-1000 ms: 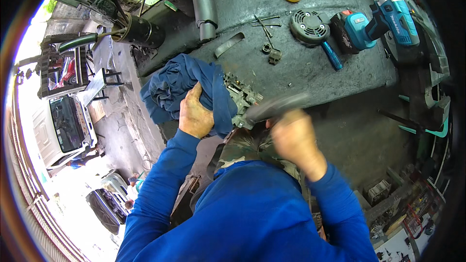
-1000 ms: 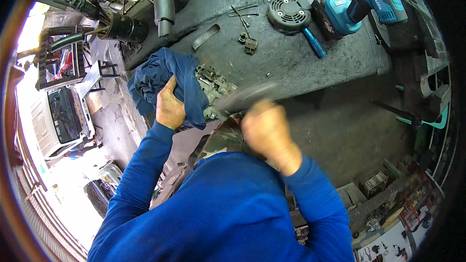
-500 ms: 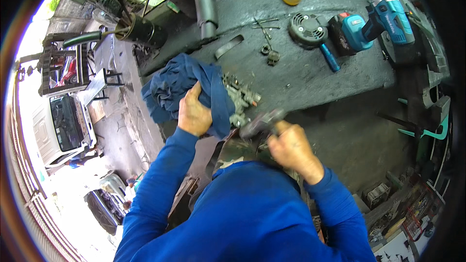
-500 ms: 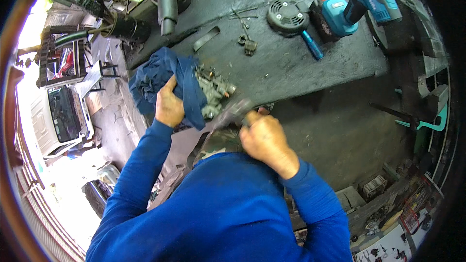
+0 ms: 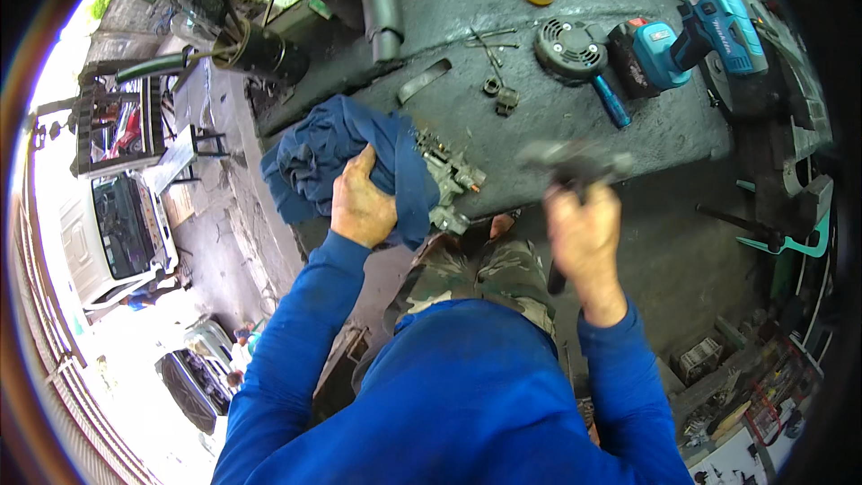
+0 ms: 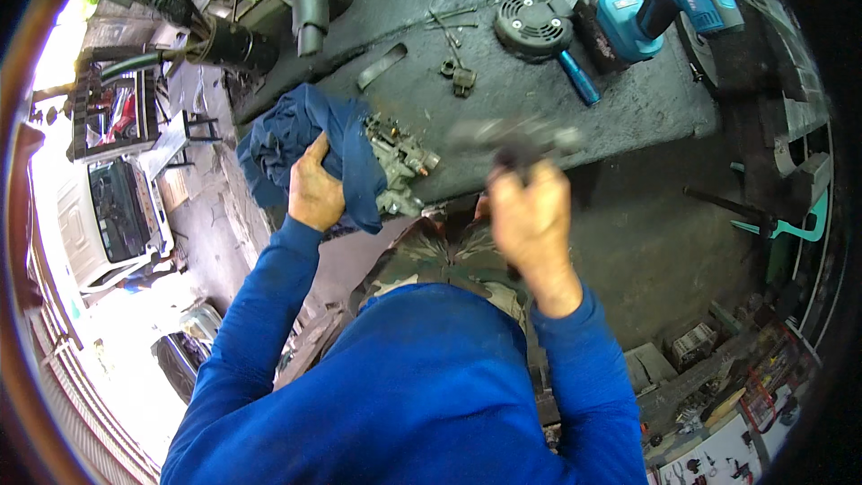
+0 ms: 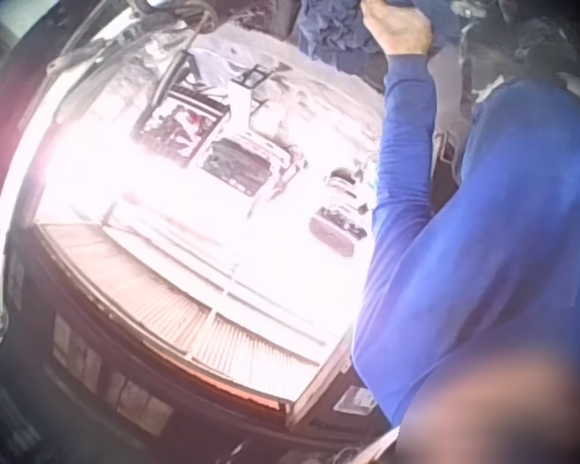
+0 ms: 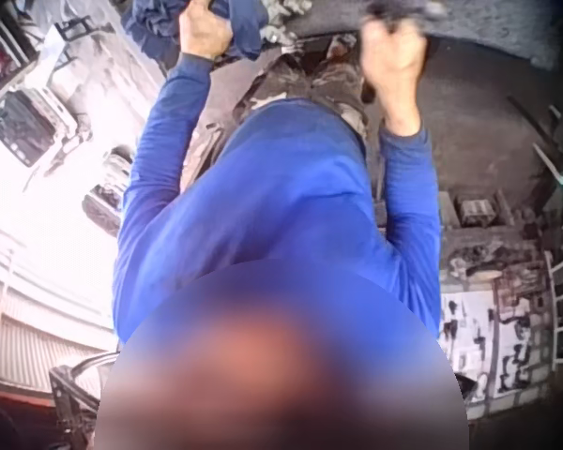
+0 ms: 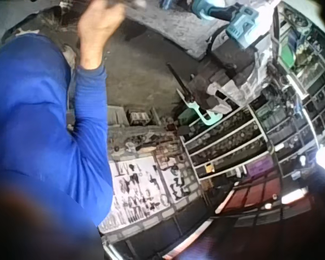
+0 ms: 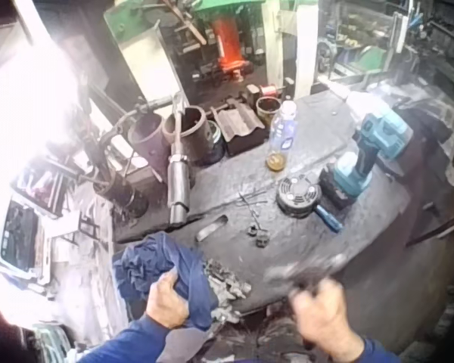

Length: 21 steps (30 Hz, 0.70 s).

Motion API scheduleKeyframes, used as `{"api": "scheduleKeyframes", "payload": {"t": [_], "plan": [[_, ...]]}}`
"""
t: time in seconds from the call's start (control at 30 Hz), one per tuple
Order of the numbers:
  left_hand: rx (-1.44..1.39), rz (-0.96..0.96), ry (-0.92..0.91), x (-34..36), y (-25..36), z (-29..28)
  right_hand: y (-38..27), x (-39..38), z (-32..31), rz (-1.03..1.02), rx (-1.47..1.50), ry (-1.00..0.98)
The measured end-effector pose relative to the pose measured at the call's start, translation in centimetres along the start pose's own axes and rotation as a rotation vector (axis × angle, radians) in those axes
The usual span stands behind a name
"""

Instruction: The person pours liquid from a plastic bottle into a disassembled alternator, then repeatedly taps the alternator with a hammer while holding it with a cloth. The alternator is rotated and tapped multiple times on a workbench.

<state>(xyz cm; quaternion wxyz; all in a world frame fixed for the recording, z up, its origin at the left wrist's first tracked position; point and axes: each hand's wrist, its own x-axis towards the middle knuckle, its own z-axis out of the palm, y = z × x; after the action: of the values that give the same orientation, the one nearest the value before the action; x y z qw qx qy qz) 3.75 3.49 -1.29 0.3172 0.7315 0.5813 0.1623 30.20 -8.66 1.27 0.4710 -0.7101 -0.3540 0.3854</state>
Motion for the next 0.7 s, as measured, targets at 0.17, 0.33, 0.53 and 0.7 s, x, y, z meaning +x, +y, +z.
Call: {"api": "scheduleKeyframes", "payload": {"t": [0.17,0.33,0.53,0.7], "plan": [[-0.091,-0.06,0.002,-0.2,-0.3,0.0,2.0,-1.2,1.0,-0.276,-0.707,-0.411],[-0.099,-0.105,0.0,-0.1,-0.7,0.1,1.6,0.1,-0.9,-0.096,-0.187,-0.254],[-0.016,-0.021,0.041,-0.1,-0.4,-0.1,1.9,-0.6,0.7,-0.168,-0.456,-0.264],[-0.189,-0.114,0.029,-0.2,-0.3,0.2,3.2,-0.7,0.4,-0.212,-0.335,-0.346]]}}
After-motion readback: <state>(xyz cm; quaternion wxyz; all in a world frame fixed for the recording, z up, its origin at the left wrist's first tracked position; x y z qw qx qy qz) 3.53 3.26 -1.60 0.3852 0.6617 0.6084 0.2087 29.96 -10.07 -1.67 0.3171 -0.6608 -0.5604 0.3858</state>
